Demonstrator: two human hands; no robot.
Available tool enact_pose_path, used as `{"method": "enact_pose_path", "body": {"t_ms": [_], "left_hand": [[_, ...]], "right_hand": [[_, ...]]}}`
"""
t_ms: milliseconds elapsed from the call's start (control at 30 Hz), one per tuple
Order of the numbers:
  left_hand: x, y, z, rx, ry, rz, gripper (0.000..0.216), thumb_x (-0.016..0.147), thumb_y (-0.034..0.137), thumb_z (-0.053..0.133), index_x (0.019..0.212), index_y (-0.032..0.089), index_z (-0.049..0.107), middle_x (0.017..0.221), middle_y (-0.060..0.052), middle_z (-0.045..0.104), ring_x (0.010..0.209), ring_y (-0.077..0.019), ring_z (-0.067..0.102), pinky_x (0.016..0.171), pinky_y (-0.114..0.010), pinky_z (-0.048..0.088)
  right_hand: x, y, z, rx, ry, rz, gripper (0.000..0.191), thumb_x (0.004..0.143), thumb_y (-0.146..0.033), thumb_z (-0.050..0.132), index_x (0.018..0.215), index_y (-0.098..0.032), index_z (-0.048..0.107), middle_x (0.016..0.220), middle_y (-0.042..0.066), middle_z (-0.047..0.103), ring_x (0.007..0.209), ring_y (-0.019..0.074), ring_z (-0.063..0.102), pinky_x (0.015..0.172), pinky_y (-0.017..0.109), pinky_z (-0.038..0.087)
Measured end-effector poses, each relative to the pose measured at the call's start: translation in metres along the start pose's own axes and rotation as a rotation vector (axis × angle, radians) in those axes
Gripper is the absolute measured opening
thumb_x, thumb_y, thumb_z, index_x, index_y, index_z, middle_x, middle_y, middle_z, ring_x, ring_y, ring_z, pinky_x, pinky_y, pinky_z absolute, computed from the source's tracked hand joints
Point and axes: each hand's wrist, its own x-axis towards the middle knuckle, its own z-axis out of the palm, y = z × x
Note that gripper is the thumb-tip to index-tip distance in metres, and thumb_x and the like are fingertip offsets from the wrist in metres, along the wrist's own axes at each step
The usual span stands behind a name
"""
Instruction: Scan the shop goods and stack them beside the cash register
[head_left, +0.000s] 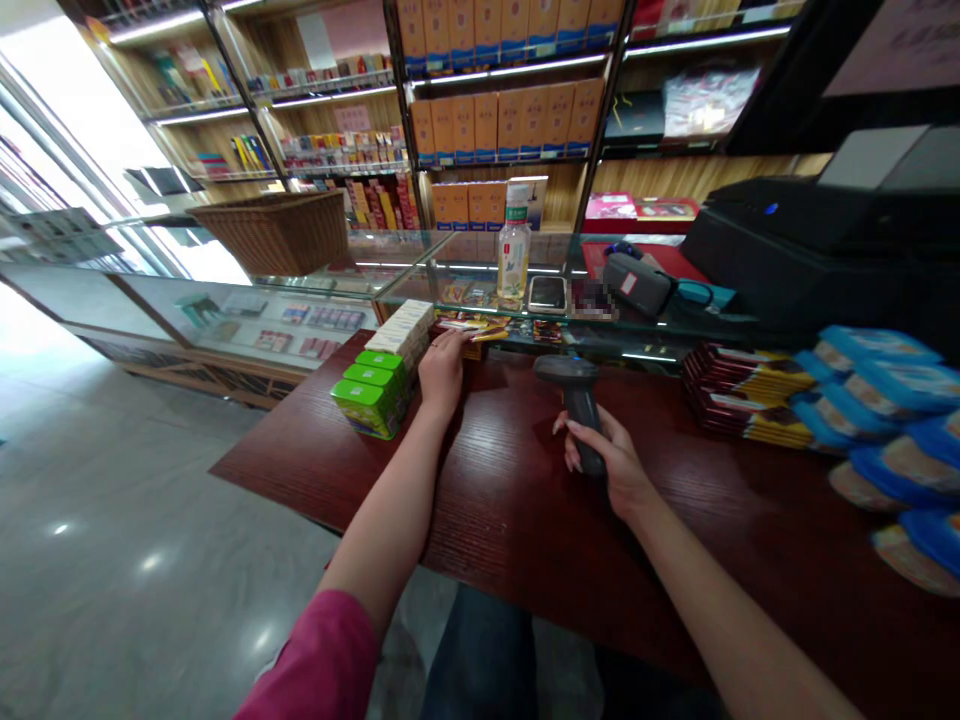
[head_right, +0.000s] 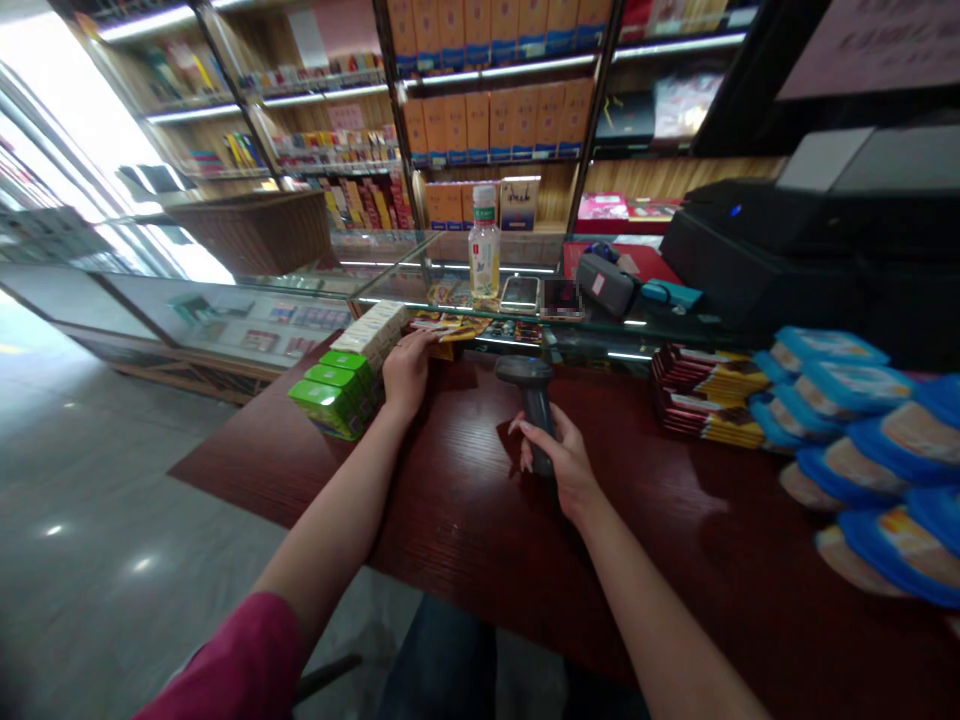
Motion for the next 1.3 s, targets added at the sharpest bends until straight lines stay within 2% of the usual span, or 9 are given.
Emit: {"method": "enact_pose_path", "body": {"t_ms": [133, 233, 333, 500, 767, 933, 1033, 1133, 1300], "left_hand": [[0.006, -0.007, 0.008, 0.113, -0.045, -0.069, 0.044, 0.101, 0.008, 0.041, 0.133, 0.017, 0.071, 0.142, -0.009, 0.069, 0.142, -0.0223, 0.055, 0.121, -0.037, 0.043], [0.005, 0.001, 0.011, 0.241, -0.092, -0.092, 0.052, 0.099, 0.009, 0.044, 0.15, 0.01, 0.056, 0.161, -0.016, 0.049, 0.155, -0.0261, 0.04, 0.127, -0.041, 0.035], [-0.001, 0.017, 0.015, 0.313, -0.123, -0.008, 0.061, 0.101, 0.017, 0.047, 0.161, 0.011, 0.04, 0.171, -0.015, 0.032, 0.16, -0.0268, 0.029, 0.131, -0.044, 0.025], [-0.009, 0.028, 0.021, 0.304, -0.216, 0.016, 0.059, 0.101, 0.022, 0.045, 0.16, 0.017, 0.043, 0.167, -0.01, 0.041, 0.156, -0.0256, 0.038, 0.13, -0.047, 0.027], [-0.009, 0.017, 0.025, 0.303, -0.192, -0.034, 0.064, 0.098, 0.019, 0.046, 0.161, 0.019, 0.042, 0.169, -0.011, 0.038, 0.158, -0.0271, 0.034, 0.129, -0.048, 0.028], [-0.009, 0.017, 0.029, 0.245, -0.16, -0.04, 0.065, 0.095, 0.018, 0.049, 0.16, 0.016, 0.043, 0.169, -0.013, 0.038, 0.158, -0.0292, 0.034, 0.128, -0.051, 0.028], [-0.011, 0.023, 0.026, 0.201, -0.124, -0.011, 0.066, 0.094, 0.017, 0.05, 0.16, 0.014, 0.042, 0.17, -0.015, 0.034, 0.159, -0.0293, 0.032, 0.129, -0.05, 0.027], [-0.018, 0.044, 0.027, 0.139, -0.115, 0.101, 0.064, 0.096, 0.017, 0.048, 0.16, 0.016, 0.041, 0.17, -0.014, 0.036, 0.159, -0.0265, 0.033, 0.129, -0.048, 0.026], [-0.036, 0.12, 0.053, -0.033, -0.221, 0.354, 0.064, 0.096, 0.014, 0.046, 0.16, 0.017, 0.041, 0.168, -0.012, 0.04, 0.157, -0.0226, 0.037, 0.126, -0.042, 0.032]], "right_hand": [[-0.002, -0.001, 0.002, -0.017, -0.012, 0.009, 0.036, 0.076, -0.042, 0.086, 0.095, -0.019, 0.067, 0.086, 0.002, 0.07, 0.047, 0.008, 0.051, 0.043, 0.025, 0.044], [-0.002, -0.001, 0.002, -0.027, -0.019, 0.014, 0.036, 0.076, -0.043, 0.086, 0.095, -0.019, 0.067, 0.086, 0.002, 0.07, 0.047, 0.0078, 0.051, 0.043, 0.025, 0.043], [-0.001, -0.001, 0.002, -0.032, -0.026, 0.015, 0.036, 0.076, -0.043, 0.086, 0.095, -0.019, 0.068, 0.087, 0.002, 0.07, 0.047, 0.0075, 0.051, 0.043, 0.025, 0.043], [-0.001, -0.001, 0.002, -0.032, -0.008, 0.02, 0.034, 0.076, -0.043, 0.085, 0.094, -0.019, 0.068, 0.086, 0.002, 0.069, 0.047, 0.0083, 0.051, 0.044, 0.026, 0.044], [-0.002, 0.0, 0.003, -0.053, 0.003, 0.021, 0.034, 0.077, -0.043, 0.084, 0.094, -0.018, 0.068, 0.085, 0.002, 0.069, 0.047, 0.0076, 0.05, 0.044, 0.025, 0.044], [-0.002, 0.006, 0.001, -0.026, 0.122, -0.046, 0.036, 0.075, -0.042, 0.086, 0.095, -0.02, 0.065, 0.086, 0.0, 0.068, 0.047, 0.008, 0.051, 0.043, 0.025, 0.044], [-0.004, 0.004, -0.016, -0.03, 0.195, -0.118, 0.036, 0.074, -0.04, 0.086, 0.095, -0.023, 0.062, 0.091, 0.0, 0.069, 0.048, 0.008, 0.051, 0.044, 0.026, 0.046], [-0.011, -0.005, -0.052, -0.178, 0.251, -0.186, 0.042, 0.075, -0.04, 0.084, 0.107, -0.024, 0.063, 0.096, 0.002, 0.072, 0.05, 0.0107, 0.054, 0.05, 0.03, 0.051], [-0.042, -0.023, -0.132, -0.708, 0.46, -0.389, 0.066, 0.074, -0.041, 0.08, 0.134, -0.018, 0.062, 0.105, 0.011, 0.076, 0.089, 0.0288, 0.074, 0.086, 0.048, 0.061]]}}
